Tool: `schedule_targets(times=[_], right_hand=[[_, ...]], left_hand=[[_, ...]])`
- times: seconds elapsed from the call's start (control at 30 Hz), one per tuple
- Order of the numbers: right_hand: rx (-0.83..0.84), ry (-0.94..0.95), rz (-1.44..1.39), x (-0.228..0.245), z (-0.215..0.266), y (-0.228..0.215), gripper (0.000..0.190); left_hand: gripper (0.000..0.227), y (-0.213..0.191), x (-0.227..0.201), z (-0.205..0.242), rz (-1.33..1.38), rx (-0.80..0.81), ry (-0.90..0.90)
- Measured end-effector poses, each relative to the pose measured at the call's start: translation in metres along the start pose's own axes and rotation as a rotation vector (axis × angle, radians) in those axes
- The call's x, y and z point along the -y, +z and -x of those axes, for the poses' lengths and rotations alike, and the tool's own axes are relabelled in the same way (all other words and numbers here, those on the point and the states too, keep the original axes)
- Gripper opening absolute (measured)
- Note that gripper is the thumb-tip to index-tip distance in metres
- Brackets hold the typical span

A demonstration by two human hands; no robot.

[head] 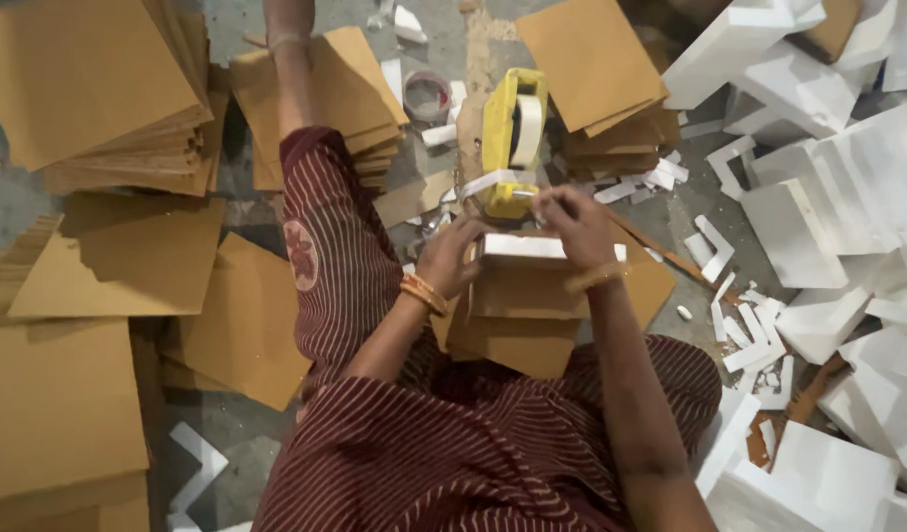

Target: The person sits on the floor and assembles small cardboard boxes by inserting white foam inserts into them. They use a handheld tape dispenser to seal the boxes and place the finished units into a stack.

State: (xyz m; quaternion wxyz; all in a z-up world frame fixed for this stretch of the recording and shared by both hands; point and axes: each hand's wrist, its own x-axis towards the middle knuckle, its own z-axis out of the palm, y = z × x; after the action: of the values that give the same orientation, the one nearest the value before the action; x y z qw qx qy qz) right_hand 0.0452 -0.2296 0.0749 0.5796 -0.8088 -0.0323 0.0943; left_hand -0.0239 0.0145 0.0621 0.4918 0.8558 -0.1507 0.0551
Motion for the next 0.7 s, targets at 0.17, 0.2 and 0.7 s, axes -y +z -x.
schedule_targets(times=[0.17, 0.2, 0.7], right_hand=[[0.046, 0.363, -0.199, -0.039, 0.090, 0.034, 0.019], [0.027, 0.329, -0.249, -0.055, 0.090, 0.042, 0.020], [0.106, 0.182, 0.242, -0.050, 0.071, 0.044, 0.032]], left_hand=[[0.042, 0.019, 0.014, -0.015, 0.156, 0.067, -0.089], [0.041, 0.022, 0.016, -0.016, 0.209, 0.069, -0.087], [0.051, 0.057, 0.033, -0.019, 0.077, 0.094, -0.106]])
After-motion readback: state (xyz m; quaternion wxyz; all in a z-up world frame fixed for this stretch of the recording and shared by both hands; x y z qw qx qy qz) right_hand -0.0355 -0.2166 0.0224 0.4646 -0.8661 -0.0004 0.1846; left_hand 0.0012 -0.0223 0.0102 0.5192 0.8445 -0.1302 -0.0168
